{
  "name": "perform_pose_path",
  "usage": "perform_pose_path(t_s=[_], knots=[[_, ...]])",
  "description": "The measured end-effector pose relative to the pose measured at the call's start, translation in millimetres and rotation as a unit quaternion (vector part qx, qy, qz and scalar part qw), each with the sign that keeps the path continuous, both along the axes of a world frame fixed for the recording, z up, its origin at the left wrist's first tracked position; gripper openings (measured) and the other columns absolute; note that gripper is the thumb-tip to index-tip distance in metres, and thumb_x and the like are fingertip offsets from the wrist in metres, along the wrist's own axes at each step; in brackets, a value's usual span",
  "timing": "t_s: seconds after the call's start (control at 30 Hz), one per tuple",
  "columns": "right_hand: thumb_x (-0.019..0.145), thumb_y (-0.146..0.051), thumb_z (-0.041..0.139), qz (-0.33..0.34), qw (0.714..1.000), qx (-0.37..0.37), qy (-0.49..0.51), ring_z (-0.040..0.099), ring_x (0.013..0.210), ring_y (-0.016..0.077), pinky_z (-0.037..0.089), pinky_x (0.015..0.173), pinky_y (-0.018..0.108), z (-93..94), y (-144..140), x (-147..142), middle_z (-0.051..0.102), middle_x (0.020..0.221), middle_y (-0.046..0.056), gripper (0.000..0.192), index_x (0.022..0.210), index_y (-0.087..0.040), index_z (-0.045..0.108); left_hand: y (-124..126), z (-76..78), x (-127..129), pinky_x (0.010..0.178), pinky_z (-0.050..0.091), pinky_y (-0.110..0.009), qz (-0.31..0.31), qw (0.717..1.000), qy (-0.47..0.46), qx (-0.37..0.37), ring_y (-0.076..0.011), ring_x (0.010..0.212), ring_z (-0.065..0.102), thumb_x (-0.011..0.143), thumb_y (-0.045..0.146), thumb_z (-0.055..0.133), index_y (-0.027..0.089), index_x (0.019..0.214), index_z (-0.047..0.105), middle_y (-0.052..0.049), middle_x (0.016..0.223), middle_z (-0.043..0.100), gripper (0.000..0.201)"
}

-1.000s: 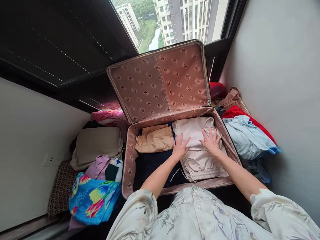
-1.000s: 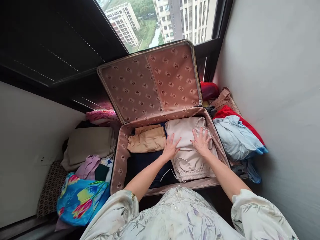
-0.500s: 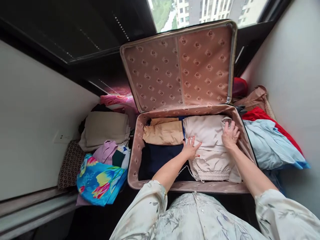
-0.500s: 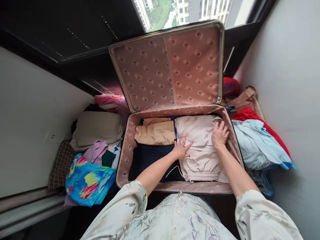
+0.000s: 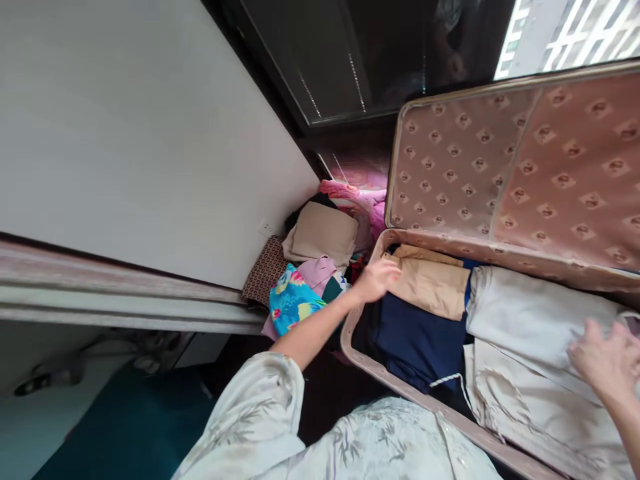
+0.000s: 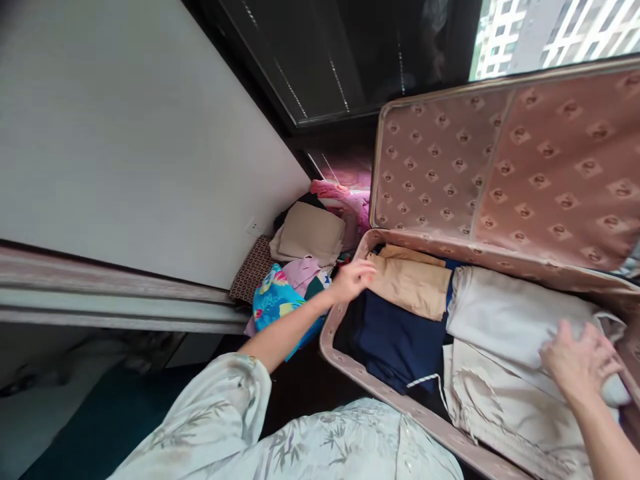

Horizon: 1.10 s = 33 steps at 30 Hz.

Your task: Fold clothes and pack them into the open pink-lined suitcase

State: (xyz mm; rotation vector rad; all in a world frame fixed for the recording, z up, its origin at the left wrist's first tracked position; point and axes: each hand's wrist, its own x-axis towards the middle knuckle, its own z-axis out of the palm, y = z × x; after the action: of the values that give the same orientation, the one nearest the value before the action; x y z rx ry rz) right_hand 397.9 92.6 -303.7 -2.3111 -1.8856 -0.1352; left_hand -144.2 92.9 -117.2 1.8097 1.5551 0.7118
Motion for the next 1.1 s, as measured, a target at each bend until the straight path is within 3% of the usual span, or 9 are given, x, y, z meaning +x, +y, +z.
perform_pose_path(t_s=[0.1,0.17,0.23,0.33,0.4,0.57,0.73,0.9,1.1], knots=[[0.079,-0.04,0.047,0.003,0.995,-0.01,0.099,0.045,0.132,0.0516,0.04,0.088,0.069,18.2,-41.0,-45.9,0.052,0.144,0.027,0.073,0.151,-0.032,0.052,25.5,29.1,-124.1,0.112,0.046,-0.046,0.332,0.942,0.025,-0.028,-0.0311,0.133,0.057,0.09,0.032,0.07,0.021,0.123,0.07,-0.016,0.134,0.065,0.034],[0.078,-0.045,0.044,0.047,0.987,-0.018,0.151,0.055,0.121,0.0528,0.043,0.092,0.072,28.1,-73.9,-82.0,0.062,0.129,0.027,0.078,0.155,-0.031,0.047,32.3,36.0,-196.9,0.117,0.039,-0.05,0.39,0.92,0.035,-0.031,-0.0351,0.142,0.047,0.088,0.027,0.073,0.016,0.135,0.062,-0.021,0.143,0.058,0.049],[0.077,-0.046,0.045,0.085,0.975,-0.038,0.2,0.063,0.109,0.0509,0.048,0.096,0.068,34.3,-106.7,-117.6,0.068,0.114,0.025,0.073,0.146,-0.026,0.056,31.0,31.1,-256.2,0.121,0.032,-0.051,0.432,0.894,0.101,-0.068,-0.0375,0.149,0.037,0.083,0.022,0.078,0.012,0.143,0.052,-0.025,0.152,0.048,0.066],[0.075,-0.047,0.048,0.098,0.957,-0.076,0.261,0.069,0.104,0.0452,0.054,0.096,0.06,38.2,-150.6,-163.0,0.071,0.108,0.02,0.056,0.12,-0.022,0.069,26.7,9.7,-317.2,0.123,0.026,-0.054,0.453,0.854,0.217,-0.136,-0.0397,0.155,0.025,0.077,0.026,0.085,0.011,0.153,0.036,-0.028,0.163,0.03,0.092],[0.075,-0.048,0.048,0.092,0.95,-0.088,0.286,0.071,0.101,0.0426,0.057,0.093,0.058,38.0,-173.8,-184.3,0.073,0.107,0.017,0.047,0.109,-0.024,0.071,29.6,-4.5,-341.0,0.123,0.024,-0.055,0.435,0.856,0.24,-0.143,-0.0411,0.156,0.02,0.077,0.032,0.087,0.01,0.155,0.029,-0.029,0.165,0.025,0.1],[0.073,-0.047,0.051,0.063,0.948,-0.081,0.3,0.074,0.094,0.0417,0.06,0.082,0.057,34.2,-202.3,-203.7,0.073,0.105,0.012,0.035,0.099,-0.033,0.071,53.5,-16.3,-361.2,0.116,0.03,-0.059,0.398,0.877,0.216,-0.158,-0.046,0.148,0.034,0.075,0.043,0.089,0.008,0.148,0.036,-0.033,0.151,0.045,0.097],[0.07,-0.047,0.053,0.048,0.949,-0.082,0.3,0.074,0.08,0.0393,0.059,0.076,0.055,39.9,-199.4,-207.0,0.074,0.094,0.01,0.031,0.094,-0.036,0.07,67.9,-16.7,-358.9,0.11,0.038,-0.051,0.401,0.886,0.149,-0.181,-0.0401,0.137,0.049,0.078,0.033,0.087,0.011,0.119,0.057,-0.026,0.132,0.063,0.055],[0.066,-0.049,0.053,0.035,0.943,-0.084,0.32,0.072,0.07,0.037,0.058,0.071,0.054,48.6,-194.9,-214.1,0.072,0.079,0.005,0.028,0.086,-0.039,0.07,64.8,-23.9,-337.6,0.112,0.038,-0.048,0.338,0.914,0.195,-0.112,-0.0388,0.136,0.05,0.088,0.024,0.07,0.016,0.118,0.063,-0.022,0.139,0.057,0.032],[0.059,-0.052,0.055,0.004,0.931,-0.106,0.35,0.075,0.071,0.0391,0.059,0.07,0.053,51.8,-192.8,-215.2,0.076,0.078,0.005,0.03,0.079,-0.038,0.072,57.2,-27.2,-299.8,0.121,0.032,-0.047,0.3,0.951,0.058,-0.055,-0.033,0.137,0.05,0.101,0.031,0.053,0.012,0.123,0.061,-0.019,0.127,0.061,0.031]])
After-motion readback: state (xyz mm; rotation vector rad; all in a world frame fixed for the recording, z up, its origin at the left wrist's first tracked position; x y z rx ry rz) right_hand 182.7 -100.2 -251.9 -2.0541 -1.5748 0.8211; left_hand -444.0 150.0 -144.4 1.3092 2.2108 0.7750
